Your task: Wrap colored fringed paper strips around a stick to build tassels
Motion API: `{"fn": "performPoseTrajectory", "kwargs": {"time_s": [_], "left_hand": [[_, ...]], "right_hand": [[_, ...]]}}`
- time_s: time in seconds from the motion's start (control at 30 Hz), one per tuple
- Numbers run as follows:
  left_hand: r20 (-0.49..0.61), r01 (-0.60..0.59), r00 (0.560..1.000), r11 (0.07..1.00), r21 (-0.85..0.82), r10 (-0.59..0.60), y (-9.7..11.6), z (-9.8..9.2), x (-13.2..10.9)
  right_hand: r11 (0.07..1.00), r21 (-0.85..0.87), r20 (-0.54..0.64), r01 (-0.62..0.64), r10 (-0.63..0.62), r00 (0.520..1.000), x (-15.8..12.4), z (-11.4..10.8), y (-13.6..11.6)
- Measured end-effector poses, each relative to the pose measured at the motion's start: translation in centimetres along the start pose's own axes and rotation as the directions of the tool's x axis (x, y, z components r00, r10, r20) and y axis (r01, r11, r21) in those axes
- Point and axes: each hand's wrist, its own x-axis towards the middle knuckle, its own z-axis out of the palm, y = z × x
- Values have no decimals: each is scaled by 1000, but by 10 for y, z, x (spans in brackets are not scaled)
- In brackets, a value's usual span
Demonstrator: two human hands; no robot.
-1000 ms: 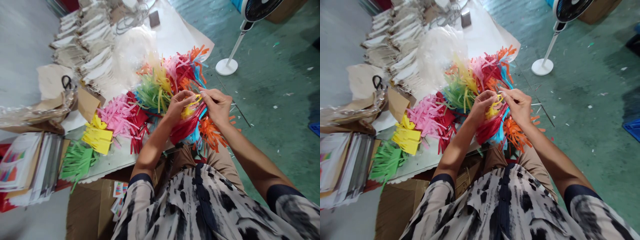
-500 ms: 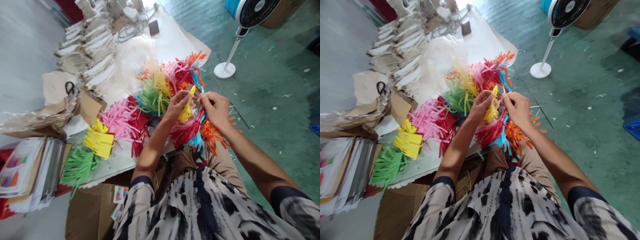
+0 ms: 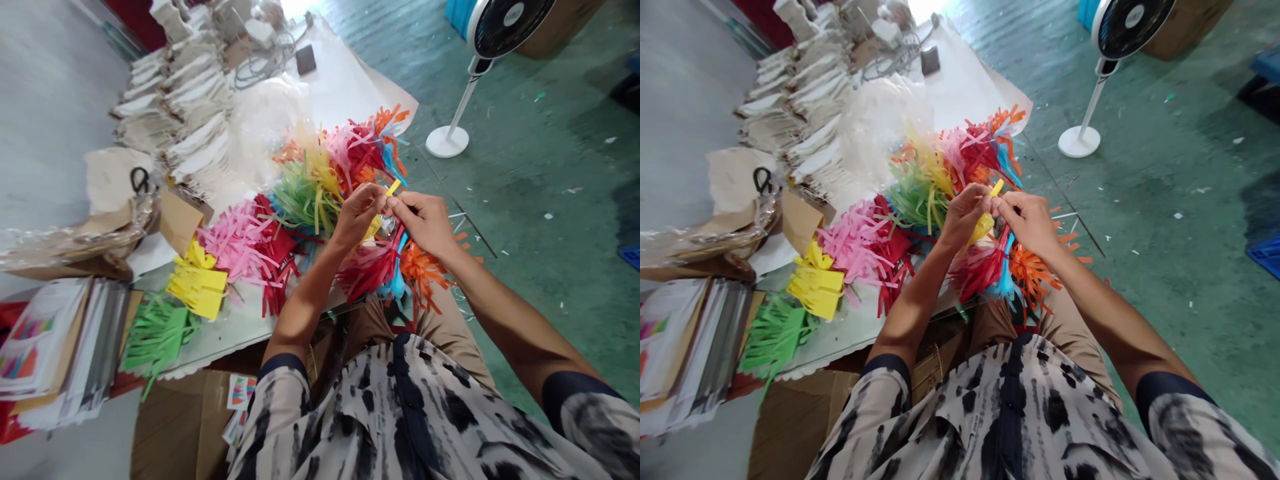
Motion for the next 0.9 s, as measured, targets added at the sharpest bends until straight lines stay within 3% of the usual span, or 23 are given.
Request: {"fn": "performPoseTrajectory", "kwargs": {"time_s": [0.17,0.3,0.4,0.5,0.73,0.9], "left_hand": [[28,-148,989,974,171,146,-1,-5,1],[117,-301,954,865,402,277,3,-12,0],[182,-359,933,800,480,309,10,-15,-3],[185,-351,937,808,474,298,17,-14,-4],[77,-287,954,811,510,289,25,-6,1],[11,-278,951,839,469,309,28,-1,5]], "right_hand": [[998,54,10,-11,11,1000,-1,0,-1],[995,72,26,-67,65,998,-3,0,0],[993,75,40,-89,86,996,-4,-2,3],[993,78,69,-83,78,995,-4,-3,4],[999,45,110,-17,12,994,-3,-1,-2],[999,13,14,-44,44,999,-4,-1,-4]]}}
